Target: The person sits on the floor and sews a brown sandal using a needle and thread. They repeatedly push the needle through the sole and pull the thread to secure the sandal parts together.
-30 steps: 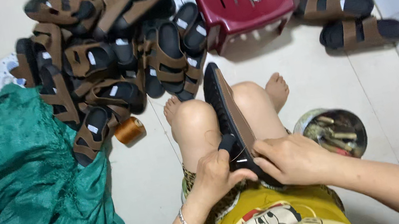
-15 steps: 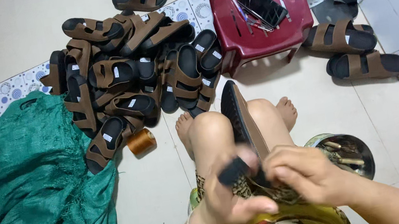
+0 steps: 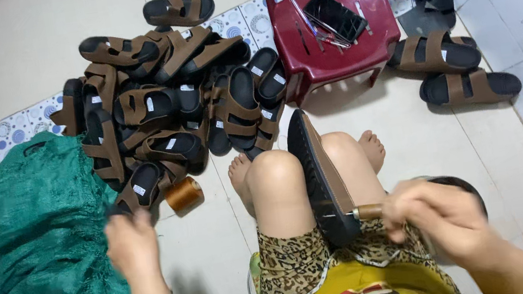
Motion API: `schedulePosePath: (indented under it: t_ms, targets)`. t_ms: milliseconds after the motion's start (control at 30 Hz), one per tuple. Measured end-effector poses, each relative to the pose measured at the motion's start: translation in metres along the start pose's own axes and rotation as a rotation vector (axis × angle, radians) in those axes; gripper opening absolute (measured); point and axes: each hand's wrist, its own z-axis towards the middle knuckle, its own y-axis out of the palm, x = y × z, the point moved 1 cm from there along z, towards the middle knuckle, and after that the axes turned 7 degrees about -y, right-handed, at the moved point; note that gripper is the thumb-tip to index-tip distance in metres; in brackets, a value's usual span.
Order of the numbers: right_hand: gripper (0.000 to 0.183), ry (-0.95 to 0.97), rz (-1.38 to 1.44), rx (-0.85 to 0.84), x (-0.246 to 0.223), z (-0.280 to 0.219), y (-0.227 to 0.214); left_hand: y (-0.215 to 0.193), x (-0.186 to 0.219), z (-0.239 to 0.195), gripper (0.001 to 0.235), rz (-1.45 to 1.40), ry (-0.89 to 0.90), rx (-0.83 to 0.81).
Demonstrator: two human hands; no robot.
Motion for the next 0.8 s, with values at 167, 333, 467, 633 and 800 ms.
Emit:
schedulePosePath:
  t_ms: [167, 333, 467, 633, 800]
  targets:
    - [0.026, 0.1, -0.16, -0.241, 0.044, -0.004, 0.035, 0.018, 0.05, -0.129, 0.051, -0.209, 0.254, -0.523]
    - [0.034, 0.085, -0.036, -0.205, 0.048, -0.003, 0.032, 0.002, 0.108, -0.209, 0.011, -0.878, 0.779, -0.815]
    - [0.026, 0.197, 0.214, 0.093, 0.054, -0.006, 0.003, -0.002, 0.106, -0.207, 0.014, -1.135, 0.701, -0.82]
    - [0.03, 0.234, 0.204, -0.059, 0.065, -0.006, 0.015, -0.011, 0.133, -0.225, 0.063, -1.111, 0.719, -0.824]
    - [0.027, 0.273, 0.226, 0.049, 0.061, -0.005, 0.001, 0.048, 0.103, -0.228, 0.021, -1.169, 0.31, -0.979]
